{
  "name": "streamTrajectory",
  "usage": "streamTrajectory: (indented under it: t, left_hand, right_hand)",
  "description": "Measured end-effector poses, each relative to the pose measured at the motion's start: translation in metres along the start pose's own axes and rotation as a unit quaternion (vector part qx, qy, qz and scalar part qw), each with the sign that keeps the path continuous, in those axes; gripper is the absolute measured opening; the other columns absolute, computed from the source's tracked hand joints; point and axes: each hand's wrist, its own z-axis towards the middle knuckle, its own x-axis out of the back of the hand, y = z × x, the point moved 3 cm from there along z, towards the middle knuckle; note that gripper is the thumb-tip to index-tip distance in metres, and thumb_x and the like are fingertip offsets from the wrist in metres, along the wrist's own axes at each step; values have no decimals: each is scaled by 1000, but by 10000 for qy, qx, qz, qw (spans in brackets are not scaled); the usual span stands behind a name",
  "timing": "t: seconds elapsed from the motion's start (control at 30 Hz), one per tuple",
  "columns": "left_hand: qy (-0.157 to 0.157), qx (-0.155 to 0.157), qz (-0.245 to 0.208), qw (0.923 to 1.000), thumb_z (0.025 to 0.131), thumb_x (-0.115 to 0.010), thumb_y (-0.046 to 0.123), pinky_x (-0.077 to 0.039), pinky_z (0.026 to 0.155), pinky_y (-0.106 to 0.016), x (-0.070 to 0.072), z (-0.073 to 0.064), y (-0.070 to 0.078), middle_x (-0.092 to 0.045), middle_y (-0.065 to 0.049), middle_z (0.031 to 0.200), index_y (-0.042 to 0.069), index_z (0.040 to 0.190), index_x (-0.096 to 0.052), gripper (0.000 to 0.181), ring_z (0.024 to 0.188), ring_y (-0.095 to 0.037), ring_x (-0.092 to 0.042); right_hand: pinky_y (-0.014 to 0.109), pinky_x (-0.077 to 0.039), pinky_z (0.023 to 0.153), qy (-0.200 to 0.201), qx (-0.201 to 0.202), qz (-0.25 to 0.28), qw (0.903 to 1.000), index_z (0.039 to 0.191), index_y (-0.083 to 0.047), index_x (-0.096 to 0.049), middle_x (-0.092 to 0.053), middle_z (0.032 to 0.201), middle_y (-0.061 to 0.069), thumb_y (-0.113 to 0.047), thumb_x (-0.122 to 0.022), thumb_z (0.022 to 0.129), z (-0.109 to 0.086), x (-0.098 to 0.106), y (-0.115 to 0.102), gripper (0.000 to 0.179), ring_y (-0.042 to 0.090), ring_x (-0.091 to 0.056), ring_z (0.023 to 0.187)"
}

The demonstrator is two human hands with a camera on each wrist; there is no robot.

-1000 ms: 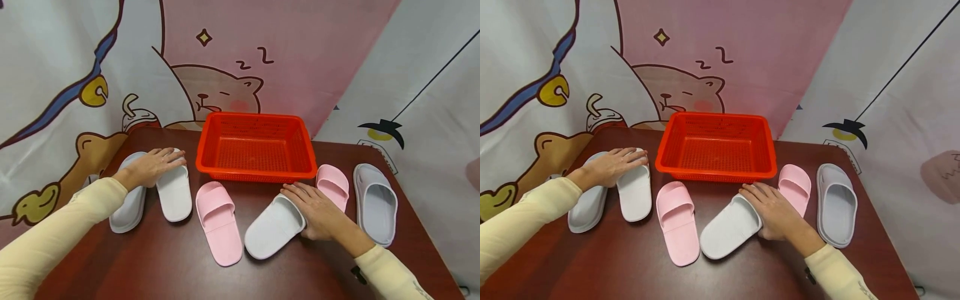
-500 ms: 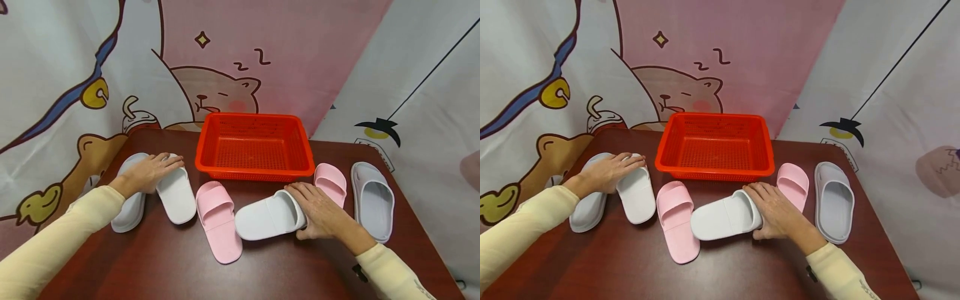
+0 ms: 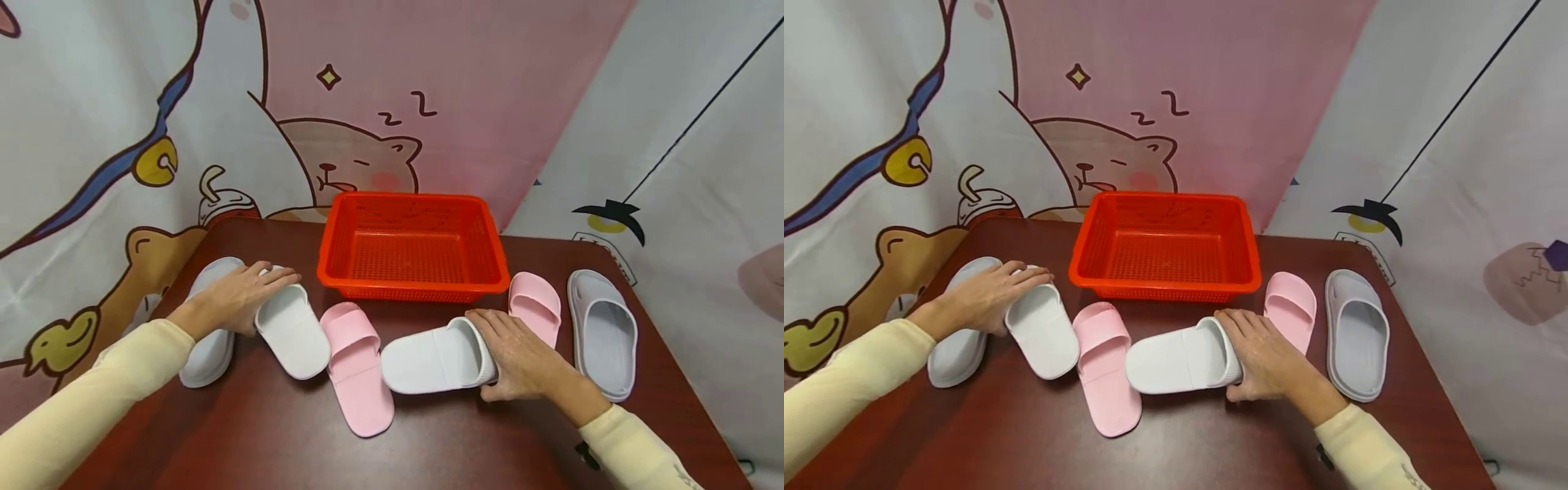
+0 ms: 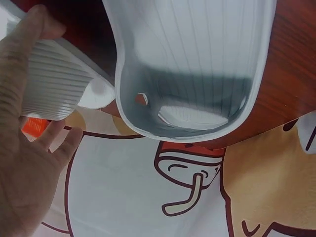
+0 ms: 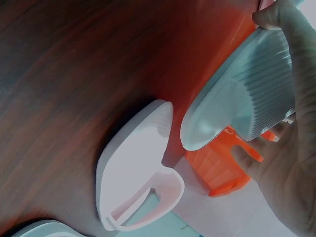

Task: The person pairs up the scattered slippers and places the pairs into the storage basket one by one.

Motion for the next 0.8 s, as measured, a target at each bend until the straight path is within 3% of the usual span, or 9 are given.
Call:
streamTrajectory:
  t: [0.17, 0.33, 0.53, 0.8]
  left_hand:
    - [415, 49, -225, 9989, 43, -98, 38, -49, 83, -57, -1, -6, 8, -52, -11, 143, 7, 147, -44, 121, 119, -38, -49]
    - [743, 110, -583, 9955, 43, -96, 37, -45, 89, -65, -2, -13, 19, -54, -12, 140, 6, 144, -48, 116, 120, -43, -49]
    - [965, 112, -944, 9908, 43, -94, 38, -40, 99, -67, -3, -13, 31, -53, -17, 135, 1, 142, -47, 116, 126, -42, -49]
    - [1190, 235, -1130, 9862, 46, -93, 43, -39, 103, -63, -3, -14, 51, -51, -17, 131, 0, 141, -47, 114, 115, -36, -55]
  right_hand:
    - [51, -46, 97, 62, 64, -79, 9999, 144, -2, -45, -51, 138, 14, -48, -85, 51, -4, -2, 1, 111, 33, -50, 123]
    - [52, -45, 97, 26, 53, -135, 9999, 146, -2, -43, -52, 138, 14, -47, -85, 51, -5, -2, 4, 114, 34, -49, 123]
    - [52, -45, 98, 22, -59, -60, 10000, 148, -2, -41, -50, 140, 14, -47, -85, 53, -6, 2, 7, 114, 33, -48, 125]
    - [49, -47, 95, 189, -53, 47, 9998, 149, -3, -42, -53, 139, 12, -51, -83, 57, -5, 3, 5, 111, 29, -50, 122]
